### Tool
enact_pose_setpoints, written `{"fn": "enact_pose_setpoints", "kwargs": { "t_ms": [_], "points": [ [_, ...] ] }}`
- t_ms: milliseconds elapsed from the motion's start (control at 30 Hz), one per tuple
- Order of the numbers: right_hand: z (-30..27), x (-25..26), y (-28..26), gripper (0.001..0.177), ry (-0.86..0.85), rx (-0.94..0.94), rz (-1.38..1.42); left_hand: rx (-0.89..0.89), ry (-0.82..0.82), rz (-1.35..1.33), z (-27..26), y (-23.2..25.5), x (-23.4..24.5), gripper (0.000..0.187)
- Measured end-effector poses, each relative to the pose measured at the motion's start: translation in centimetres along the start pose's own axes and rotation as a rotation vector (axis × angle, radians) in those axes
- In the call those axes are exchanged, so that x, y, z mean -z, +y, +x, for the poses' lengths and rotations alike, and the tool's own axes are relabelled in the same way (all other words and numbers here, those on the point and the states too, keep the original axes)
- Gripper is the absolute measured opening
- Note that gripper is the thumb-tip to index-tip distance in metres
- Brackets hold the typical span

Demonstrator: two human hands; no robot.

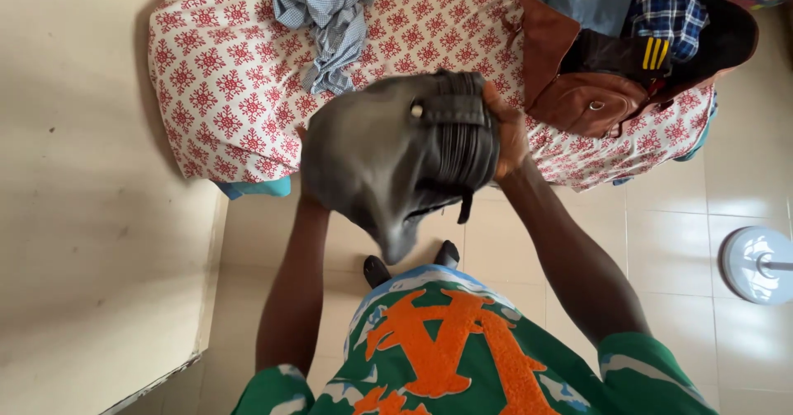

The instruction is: The person folds a pair of dark shorts and a pair of dark jeans on a bed, then places them into a brown suitcase. The person also folds a checkered shirt and places it into the suitcase. Finally, the person closes the suitcase.

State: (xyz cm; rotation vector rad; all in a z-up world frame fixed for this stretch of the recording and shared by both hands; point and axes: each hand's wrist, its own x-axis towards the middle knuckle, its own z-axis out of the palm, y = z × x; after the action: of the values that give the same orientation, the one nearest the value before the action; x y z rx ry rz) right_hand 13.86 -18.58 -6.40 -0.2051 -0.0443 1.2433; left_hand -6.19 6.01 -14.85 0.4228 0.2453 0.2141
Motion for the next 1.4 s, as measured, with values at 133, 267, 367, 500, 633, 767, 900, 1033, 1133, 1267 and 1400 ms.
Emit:
{"fn": "enact_pose_setpoints", "kwargs": {
  "t_ms": [133,267,367,500,633,767,900,1033,1133,1267,1400],
  "points": [
    [1.3,10.2,-2.6,0.038,-0.254,0.128,-0.139,0.001,0.134,0.026,-2.0,-1.4,1.1,0.075],
    [1.8,12.3,-2.7,0.046,-0.017,0.001,-0.257,-0.066,0.137,0.173,-0.9,-1.9,1.1,0.053],
    [0.9,12.2,-1.8,0.049,0.254,0.013,-0.649,-0.067,0.236,0.162,-0.3,-2.9,-1.0,0.043],
    [-0.9,16.7,-0.4,0.062,0.207,0.012,-0.522,-0.108,0.225,-0.013,0.6,-3.6,-2.5,0.032],
    [-1.3,13.3,3.3,0.073,0.374,-0.005,-0.668,-0.165,0.278,-0.098,1.4,-3.8,-3.3,0.029],
    [-0.4,10.2,4.3,0.058,0.296,0.086,-0.977,-0.205,0.347,0.016,1.6,-2.4,-2.7,0.029],
    [1.4,7.9,3.3,0.055,0.355,0.227,-1.085,-0.317,0.409,0.532,0.2,0.5,-3.9,0.032],
    [2.5,7.9,1.9,0.042,0.489,0.101,-1.349,-0.335,0.444,0.756,0.0,1.3,-0.9,0.03],
    [2.8,8.9,1.5,0.034,0.501,0.02,-1.4,-0.202,0.513,0.871,0.0,1.8,0.0,0.026],
    [2.9,9.5,1.3,0.033,0.47,0.014,-1.107,-0.119,0.53,0.934,0.8,2.6,1.1,0.025],
    [2.4,11.3,1.2,0.033,0.467,0.073,-1.115,-0.147,0.322,0.967,0.8,2.7,2.0,0.043]
  ]
}}
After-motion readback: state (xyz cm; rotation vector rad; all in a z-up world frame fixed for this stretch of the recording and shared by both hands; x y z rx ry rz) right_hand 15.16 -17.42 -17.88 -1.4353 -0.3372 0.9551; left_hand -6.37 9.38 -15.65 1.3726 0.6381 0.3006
